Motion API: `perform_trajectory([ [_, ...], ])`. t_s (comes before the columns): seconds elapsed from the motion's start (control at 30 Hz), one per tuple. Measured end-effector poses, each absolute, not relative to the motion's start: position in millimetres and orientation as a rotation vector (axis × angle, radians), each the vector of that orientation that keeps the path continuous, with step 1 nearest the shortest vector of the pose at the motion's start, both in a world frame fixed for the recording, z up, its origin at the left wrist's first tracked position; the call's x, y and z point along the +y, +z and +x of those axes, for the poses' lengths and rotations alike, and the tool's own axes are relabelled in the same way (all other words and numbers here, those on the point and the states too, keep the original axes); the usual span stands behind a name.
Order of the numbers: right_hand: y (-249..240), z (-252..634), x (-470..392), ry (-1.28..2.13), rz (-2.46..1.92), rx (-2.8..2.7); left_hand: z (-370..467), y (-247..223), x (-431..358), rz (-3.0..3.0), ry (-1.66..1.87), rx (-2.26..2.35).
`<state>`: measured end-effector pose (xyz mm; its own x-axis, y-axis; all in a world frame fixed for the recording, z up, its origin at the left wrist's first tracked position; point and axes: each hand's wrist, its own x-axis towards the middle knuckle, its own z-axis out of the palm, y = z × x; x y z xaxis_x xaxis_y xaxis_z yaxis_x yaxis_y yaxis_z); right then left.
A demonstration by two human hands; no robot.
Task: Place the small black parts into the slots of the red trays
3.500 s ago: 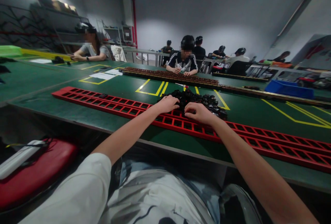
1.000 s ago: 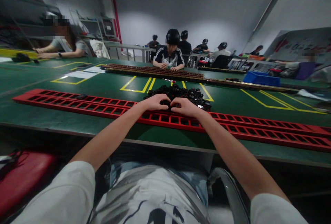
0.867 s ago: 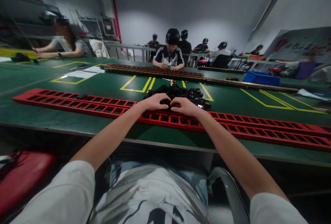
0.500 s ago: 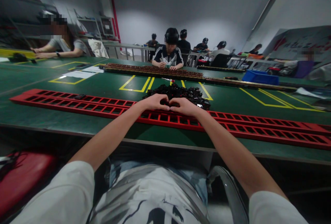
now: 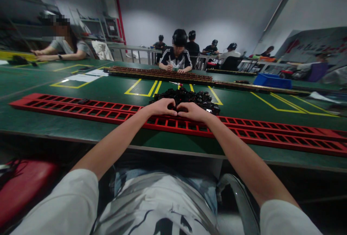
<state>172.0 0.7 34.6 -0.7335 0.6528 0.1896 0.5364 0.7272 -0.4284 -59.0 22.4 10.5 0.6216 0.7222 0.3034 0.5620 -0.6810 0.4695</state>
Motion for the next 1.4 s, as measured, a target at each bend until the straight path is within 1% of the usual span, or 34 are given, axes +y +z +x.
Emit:
perform_trajectory([
  [0.2,36.8,171.9,-1.9,0.487,-0.942,-2.61,-58.7,10.6,21.1,2.511,0.677,1.06],
  [0.47,38.3,171.5,-3.1,0.476,-0.959,-2.622,-60.5,11.1,20.6,2.481,0.654,0.969],
  [0.8,34.6,172.8,0.3,0.496,-0.944,-2.609,-57.4,15.2,15.8,2.532,0.68,1.027],
  [1.4,33.5,173.3,1.5,0.505,-0.933,-2.612,-57.6,12.8,18.2,2.606,0.685,0.961],
])
